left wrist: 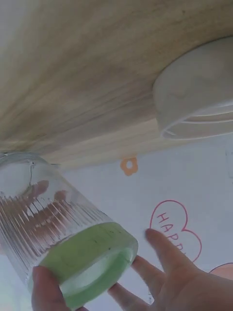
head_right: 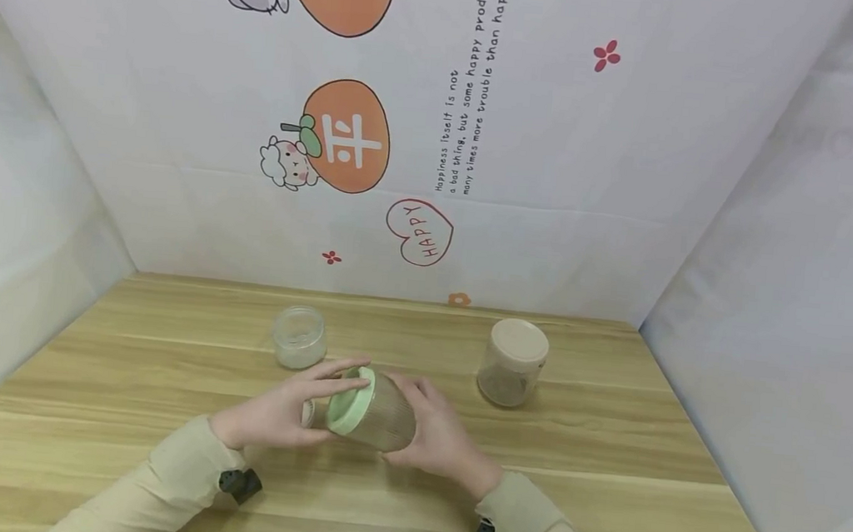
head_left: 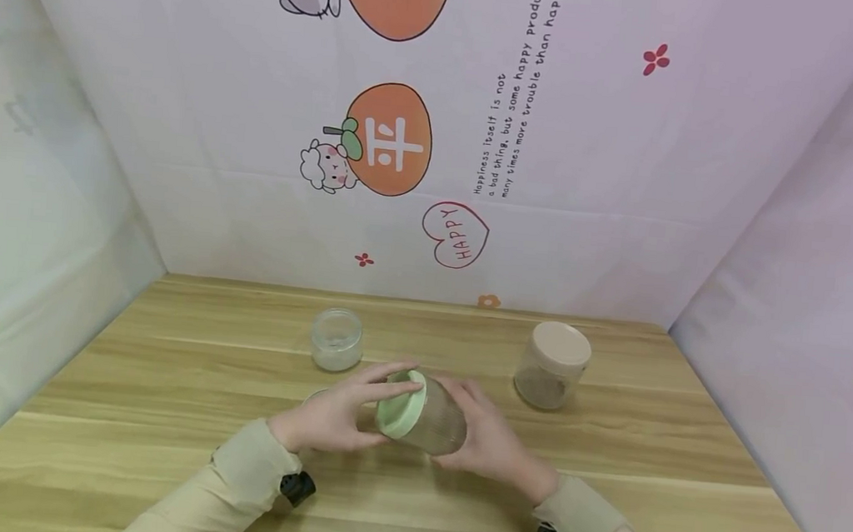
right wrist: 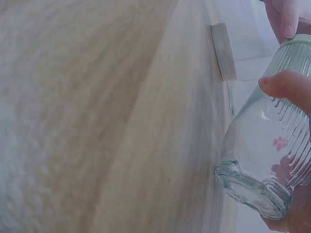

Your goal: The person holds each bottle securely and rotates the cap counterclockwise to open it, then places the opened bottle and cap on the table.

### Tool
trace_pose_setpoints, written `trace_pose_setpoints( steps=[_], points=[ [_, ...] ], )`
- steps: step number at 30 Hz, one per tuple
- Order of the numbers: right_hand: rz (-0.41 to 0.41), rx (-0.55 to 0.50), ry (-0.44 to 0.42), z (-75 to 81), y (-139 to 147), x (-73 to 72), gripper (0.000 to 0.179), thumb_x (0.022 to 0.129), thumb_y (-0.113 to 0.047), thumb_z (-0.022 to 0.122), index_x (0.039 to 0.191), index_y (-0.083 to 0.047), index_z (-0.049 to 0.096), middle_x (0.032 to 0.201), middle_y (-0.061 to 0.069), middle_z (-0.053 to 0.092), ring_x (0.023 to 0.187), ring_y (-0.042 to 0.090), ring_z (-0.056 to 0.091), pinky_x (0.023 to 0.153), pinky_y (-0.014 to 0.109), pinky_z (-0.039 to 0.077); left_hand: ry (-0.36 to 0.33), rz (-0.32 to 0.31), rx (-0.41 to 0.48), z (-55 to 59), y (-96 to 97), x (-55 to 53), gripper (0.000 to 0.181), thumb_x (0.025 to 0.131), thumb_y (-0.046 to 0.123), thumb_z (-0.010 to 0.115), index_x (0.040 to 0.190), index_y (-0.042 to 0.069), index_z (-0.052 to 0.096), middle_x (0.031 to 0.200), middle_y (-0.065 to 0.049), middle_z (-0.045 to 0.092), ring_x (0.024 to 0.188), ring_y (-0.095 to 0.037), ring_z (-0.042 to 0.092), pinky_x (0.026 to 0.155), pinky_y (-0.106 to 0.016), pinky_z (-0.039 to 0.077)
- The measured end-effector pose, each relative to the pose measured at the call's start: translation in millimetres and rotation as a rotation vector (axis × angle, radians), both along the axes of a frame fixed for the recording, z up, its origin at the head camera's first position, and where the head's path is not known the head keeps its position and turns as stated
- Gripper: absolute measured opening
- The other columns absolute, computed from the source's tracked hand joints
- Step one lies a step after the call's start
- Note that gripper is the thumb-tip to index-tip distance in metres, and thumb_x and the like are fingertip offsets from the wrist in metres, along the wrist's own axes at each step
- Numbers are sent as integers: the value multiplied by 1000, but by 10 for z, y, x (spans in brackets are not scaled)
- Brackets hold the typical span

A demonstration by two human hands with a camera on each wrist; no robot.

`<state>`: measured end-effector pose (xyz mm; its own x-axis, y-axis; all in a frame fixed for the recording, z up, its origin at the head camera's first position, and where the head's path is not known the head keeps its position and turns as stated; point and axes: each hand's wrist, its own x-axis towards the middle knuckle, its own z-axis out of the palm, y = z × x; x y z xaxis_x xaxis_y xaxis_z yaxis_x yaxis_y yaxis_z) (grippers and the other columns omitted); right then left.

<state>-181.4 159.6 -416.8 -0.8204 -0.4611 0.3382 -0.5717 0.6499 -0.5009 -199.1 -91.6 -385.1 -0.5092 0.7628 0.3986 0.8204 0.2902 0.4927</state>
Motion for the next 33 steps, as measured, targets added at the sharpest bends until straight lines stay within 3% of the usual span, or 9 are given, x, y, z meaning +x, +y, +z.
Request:
trace_pose_setpoints(
  steps=[14, 22, 33],
  points=[
    [23, 27, -13, 19, -13, -13, 101, 54, -19, 90, 141, -17, 39, 118, 12, 51, 100, 27, 55, 74, 43, 53, -58, 43, 38, 29, -12, -10, 72, 71, 16, 83, 135, 14, 51, 144, -13, 42, 128, -31, 44, 101, -44, 44],
    [26, 17, -8, 27, -17, -13, 101, 55, -18, 90, 141, -15, 38, 118, 13, 51, 100, 28, 56, 75, 45, 53, -268, 92, 55, 44, -3, -8, 71, 75, 21, 81, 137, 16, 48, 142, -9, 42, 123, -26, 47, 95, -40, 49],
    [33, 29, -12, 20, -33, -3, 102, 54, -17, 90, 142, -16, 38, 117, 12, 51, 101, 29, 56, 76, 47, 54, -398, 160, 136, 18, 35, 14, 71, 73, 23, 82, 135, 15, 50, 132, -6, 48, 114, -25, 51, 85, -31, 53]
  ],
)
